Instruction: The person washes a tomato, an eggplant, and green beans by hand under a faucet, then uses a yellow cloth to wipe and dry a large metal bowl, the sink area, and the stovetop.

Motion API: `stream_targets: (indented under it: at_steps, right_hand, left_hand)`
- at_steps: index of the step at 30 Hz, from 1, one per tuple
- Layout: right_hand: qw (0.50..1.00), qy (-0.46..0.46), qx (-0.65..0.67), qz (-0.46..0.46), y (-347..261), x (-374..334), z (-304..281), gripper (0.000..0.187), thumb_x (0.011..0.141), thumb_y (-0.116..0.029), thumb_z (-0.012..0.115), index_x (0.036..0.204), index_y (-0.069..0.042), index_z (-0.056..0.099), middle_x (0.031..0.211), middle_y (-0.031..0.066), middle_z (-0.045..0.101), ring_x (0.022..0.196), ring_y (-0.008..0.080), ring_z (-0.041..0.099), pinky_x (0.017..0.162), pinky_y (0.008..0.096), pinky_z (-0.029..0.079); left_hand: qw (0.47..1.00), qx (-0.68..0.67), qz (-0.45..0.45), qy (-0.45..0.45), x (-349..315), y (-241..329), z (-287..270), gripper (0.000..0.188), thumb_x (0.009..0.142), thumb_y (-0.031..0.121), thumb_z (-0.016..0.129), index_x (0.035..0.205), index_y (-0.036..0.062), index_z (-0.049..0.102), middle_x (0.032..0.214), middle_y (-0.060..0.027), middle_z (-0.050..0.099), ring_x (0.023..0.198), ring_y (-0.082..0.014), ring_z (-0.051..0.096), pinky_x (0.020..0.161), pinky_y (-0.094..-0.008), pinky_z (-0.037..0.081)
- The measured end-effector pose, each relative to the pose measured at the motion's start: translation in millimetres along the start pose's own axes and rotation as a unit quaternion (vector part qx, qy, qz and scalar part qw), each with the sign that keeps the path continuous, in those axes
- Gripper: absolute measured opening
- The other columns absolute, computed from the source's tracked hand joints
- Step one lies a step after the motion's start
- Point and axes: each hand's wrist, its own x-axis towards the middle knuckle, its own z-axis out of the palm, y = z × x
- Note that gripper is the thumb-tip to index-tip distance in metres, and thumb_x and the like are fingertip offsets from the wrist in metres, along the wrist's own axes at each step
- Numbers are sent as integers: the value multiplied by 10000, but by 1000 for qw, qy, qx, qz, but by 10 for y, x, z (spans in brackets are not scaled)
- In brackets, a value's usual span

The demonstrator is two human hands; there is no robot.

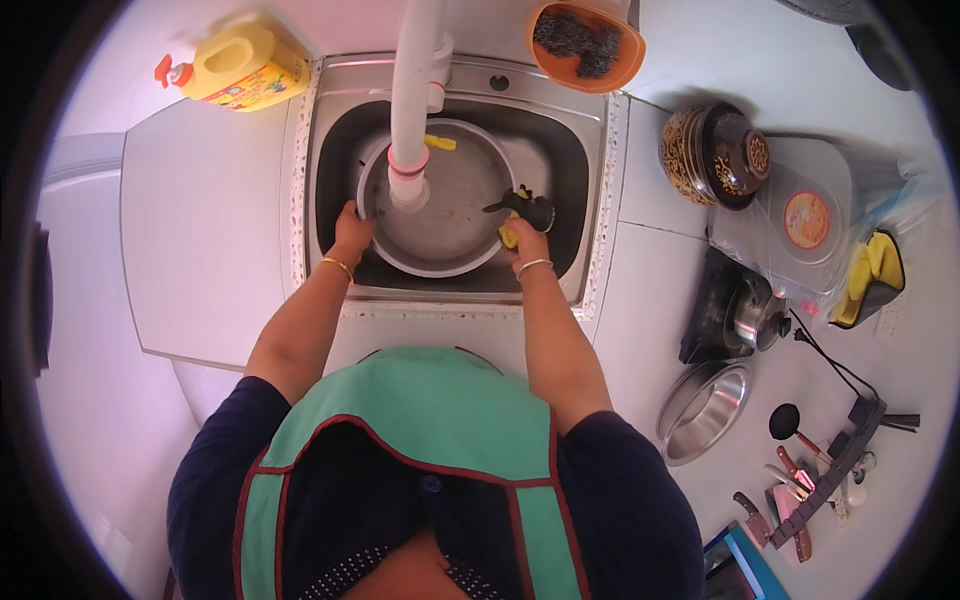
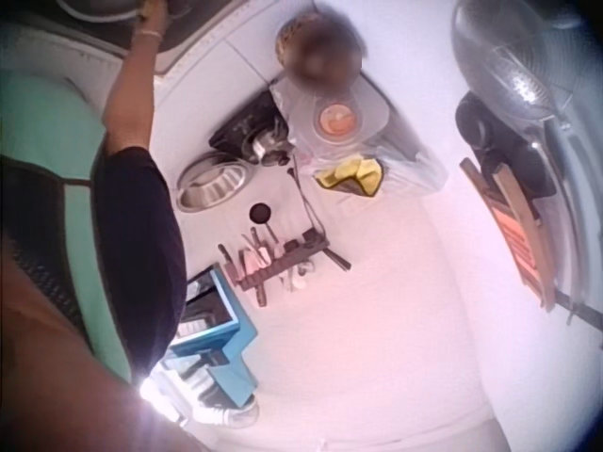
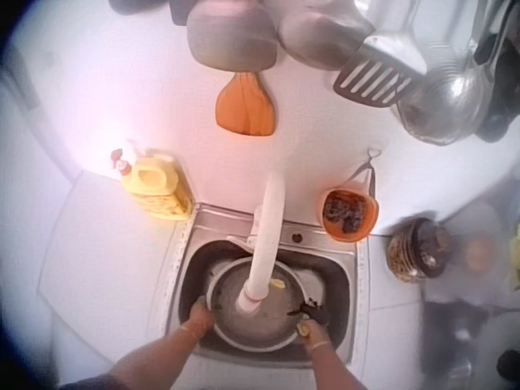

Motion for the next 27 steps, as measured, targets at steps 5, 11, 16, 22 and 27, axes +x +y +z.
stream_targets:
  at_steps: [5,11,16,22,27]
  right_hand:
    - [994,-28,17,-103,-434,-587,-36,250,708,-147,681,943,-100,610,913,28,600,857,167,545,708,375,432]
    - [979,-41,23,-200,-950,-1385,15,237,726,-114,674,951,-72,612,899,42,609,843,172,562,686,355,457]
    - [952,-75,5,-297,-1208,-2115,217,264,743,-67,659,999,-63,600,949,59,622,881,190,592,736,374,504]
    - [874,-205,-56,-437,-1231,-2798,613,322,734,3,655,1047,-18,585,967,56,627,887,184,619,769,319,517]
    - [844,-221,-134,-470,-1105,-3233,941,358,719,10,667,1066,-10,579,970,45,626,896,154,604,792,277,485]
  left_hand:
    - [952,-211,-154,-157,-77,-203,191,238,741,6,573,975,24,533,794,-72,572,671,-178,556,598,-340,487]
    - [886,-330,-210,-248,-626,375,115,130,811,52,552,926,-8,556,822,-86,544,667,-192,553,557,-319,506]
    - [834,-340,-238,-364,-964,457,283,69,840,109,574,837,41,564,735,-40,486,588,-140,449,505,-268,458]
    - [763,-366,-207,-491,-1296,565,321,99,874,150,540,795,89,542,634,-2,455,491,-84,397,413,-216,379]
    - [689,-414,-158,-574,-1545,684,294,152,899,201,471,785,116,524,601,7,450,483,-78,423,397,-199,352]
